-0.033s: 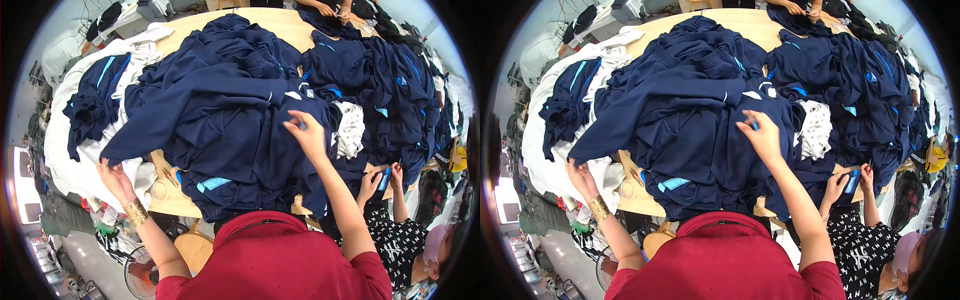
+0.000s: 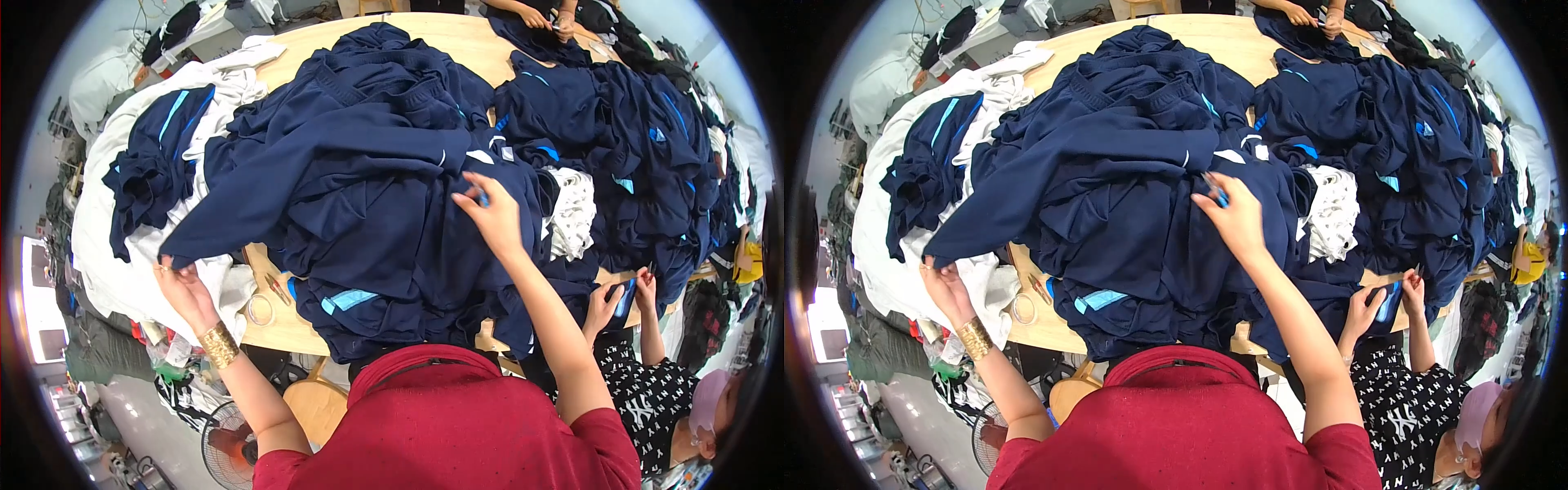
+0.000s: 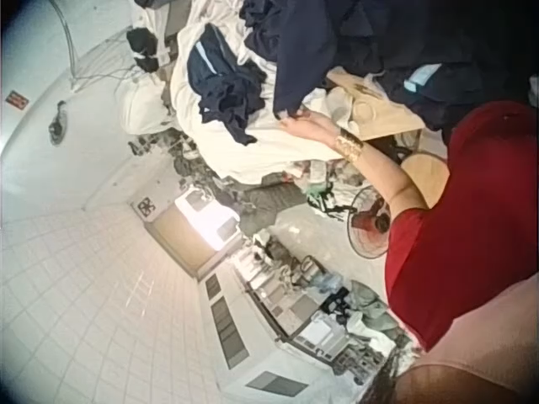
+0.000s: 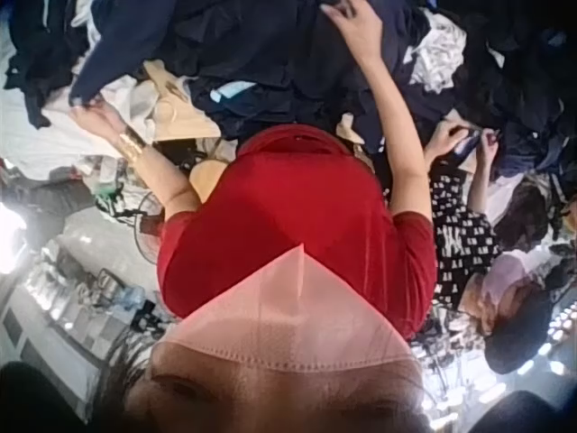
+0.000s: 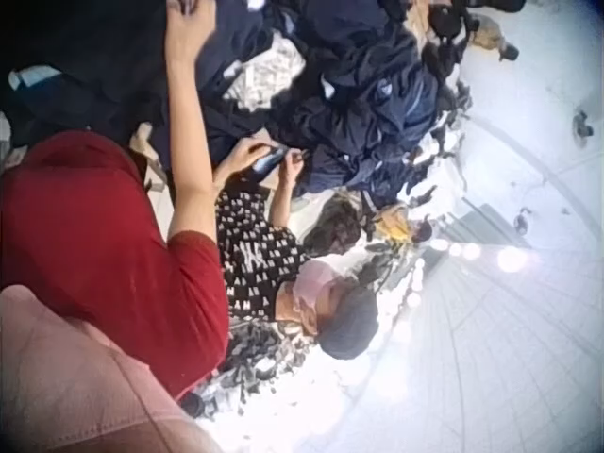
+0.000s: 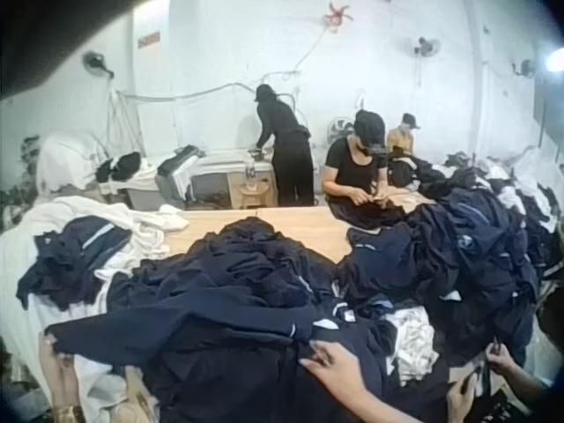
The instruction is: Trimming loose threads from navy blue and white garments using specialized thread nippers.
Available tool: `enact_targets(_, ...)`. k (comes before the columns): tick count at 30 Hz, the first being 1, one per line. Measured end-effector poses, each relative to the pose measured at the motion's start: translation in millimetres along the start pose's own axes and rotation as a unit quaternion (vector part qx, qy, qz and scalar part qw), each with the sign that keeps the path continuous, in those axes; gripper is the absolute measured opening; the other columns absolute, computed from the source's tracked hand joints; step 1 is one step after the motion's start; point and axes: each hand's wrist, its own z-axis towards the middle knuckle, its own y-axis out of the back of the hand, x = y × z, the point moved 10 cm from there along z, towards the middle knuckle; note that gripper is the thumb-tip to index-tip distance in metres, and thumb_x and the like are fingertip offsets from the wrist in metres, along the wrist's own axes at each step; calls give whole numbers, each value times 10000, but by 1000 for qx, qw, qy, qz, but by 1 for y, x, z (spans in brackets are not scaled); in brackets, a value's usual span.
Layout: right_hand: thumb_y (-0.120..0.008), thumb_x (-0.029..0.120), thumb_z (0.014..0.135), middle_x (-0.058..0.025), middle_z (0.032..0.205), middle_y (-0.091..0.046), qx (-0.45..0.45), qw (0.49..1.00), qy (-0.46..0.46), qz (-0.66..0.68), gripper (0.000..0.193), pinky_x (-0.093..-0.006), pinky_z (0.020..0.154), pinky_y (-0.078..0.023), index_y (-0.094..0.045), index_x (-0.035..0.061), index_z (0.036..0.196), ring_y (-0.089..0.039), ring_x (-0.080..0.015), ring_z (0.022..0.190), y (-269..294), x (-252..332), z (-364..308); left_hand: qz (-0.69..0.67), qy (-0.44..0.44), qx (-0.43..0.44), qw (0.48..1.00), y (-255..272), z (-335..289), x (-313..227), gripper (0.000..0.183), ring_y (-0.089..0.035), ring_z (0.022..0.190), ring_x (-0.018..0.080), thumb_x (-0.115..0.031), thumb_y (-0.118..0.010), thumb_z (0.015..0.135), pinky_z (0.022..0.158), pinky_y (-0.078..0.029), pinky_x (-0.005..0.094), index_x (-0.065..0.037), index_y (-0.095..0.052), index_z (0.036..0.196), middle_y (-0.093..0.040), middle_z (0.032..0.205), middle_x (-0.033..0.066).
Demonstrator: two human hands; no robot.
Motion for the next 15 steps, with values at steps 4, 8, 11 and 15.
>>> enact_targets(4,-751,123,708,-92,908,-593,-6,999,50,-13,529,-308,771,-466,-553,128,1199,-593,-204,833,-37,27,35,-78,-22,65,995,-4,29,-27,58,-452,580,40,-69,-494,917,582,-422,172,-64,-496,975,-560,831,4)
enact_targets(8,-727,81,715,-59,893,-579,32,994,101,-23,293,-273,739,-449,-624,83,990,-585,-209,824,-42,20,48,-60,-23,104,992,-19,46,-34,106,-487,635,72,-75,-490,924,643,-444,201,-59,-509,1028,-573,891,23)
enact_targets(11,-701,73,751,0,828,-563,56,984,77,149,179,-269,734,-431,-610,14,893,-562,-143,822,-24,29,47,-72,15,108,991,-13,61,-15,117,-574,772,142,-67,-523,914,788,-499,270,-32,-517,1025,-589,927,52)
enact_targets(15,-680,64,778,52,664,-465,160,851,-144,479,172,-193,405,-207,-559,49,900,-281,2,441,19,70,10,-138,-25,92,986,-13,94,-5,139,-593,941,232,-72,-562,896,958,-472,372,12,-512,994,-591,998,106)
